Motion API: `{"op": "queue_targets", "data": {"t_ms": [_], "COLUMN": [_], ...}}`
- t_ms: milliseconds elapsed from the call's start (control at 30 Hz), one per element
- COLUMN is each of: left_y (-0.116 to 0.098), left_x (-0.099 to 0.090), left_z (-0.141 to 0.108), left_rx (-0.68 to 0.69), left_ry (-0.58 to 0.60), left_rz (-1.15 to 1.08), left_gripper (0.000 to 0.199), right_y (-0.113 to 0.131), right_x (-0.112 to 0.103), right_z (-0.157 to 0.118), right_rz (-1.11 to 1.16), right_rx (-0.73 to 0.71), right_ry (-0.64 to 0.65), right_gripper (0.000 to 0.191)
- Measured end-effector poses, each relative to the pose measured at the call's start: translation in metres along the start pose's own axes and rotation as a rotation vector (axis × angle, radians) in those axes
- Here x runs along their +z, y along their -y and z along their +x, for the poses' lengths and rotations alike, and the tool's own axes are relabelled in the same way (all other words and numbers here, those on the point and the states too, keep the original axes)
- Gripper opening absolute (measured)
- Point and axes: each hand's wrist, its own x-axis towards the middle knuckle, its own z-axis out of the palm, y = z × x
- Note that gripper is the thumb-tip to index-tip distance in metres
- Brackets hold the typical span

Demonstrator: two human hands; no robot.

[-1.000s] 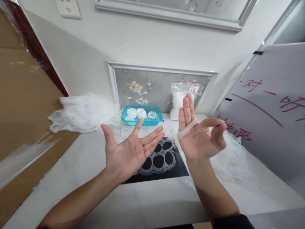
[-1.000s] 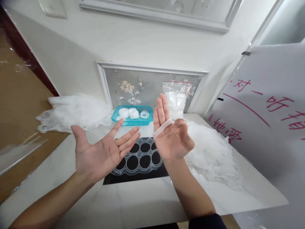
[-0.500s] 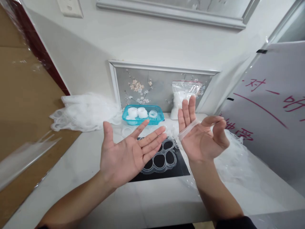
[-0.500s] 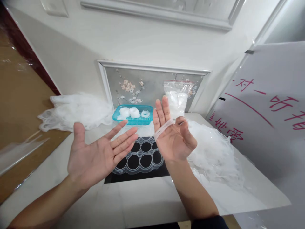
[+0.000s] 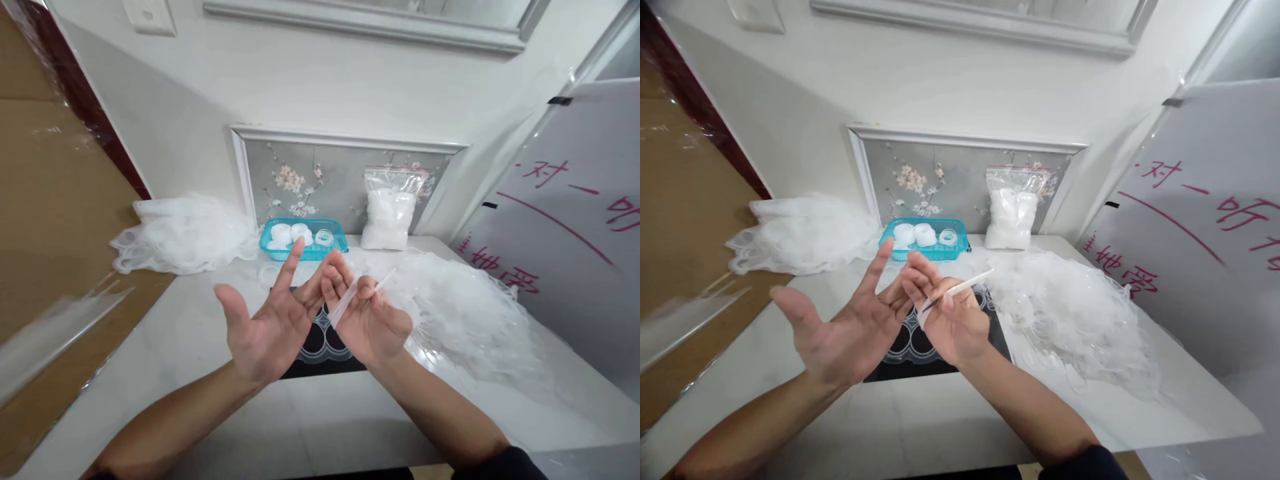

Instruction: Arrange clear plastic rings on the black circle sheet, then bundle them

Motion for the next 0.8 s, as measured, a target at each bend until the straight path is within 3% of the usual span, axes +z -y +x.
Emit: {"op": "queue_targets", "data": {"t_ms": [200,467,800], "left_y": [0.025,0.02,-0.021], "left_x": [-0.007,-0.002,0.007], "left_z": [-0.001,-0.003,-0.004], "left_rx": [0.006,-0.088,-0.151], "left_ry": [0.111,0.318,0.033], "left_rz": [0.143,0.128,-0.218], "left_gripper": [0.109,0.108,0.101], "right_y": [0.018,0.042,0.058], "right_x": [-0.001,-0.005,-0.006], "right_z": [0.008,0.015,0.012], "right_rz": [-0.016,0.025,0.068], "right_rx": [-0.089,-0.194,-0.225], "right_ry": [0.06,-0.002,-0.043], "right_gripper": [0.006,0.003,0.003]}}
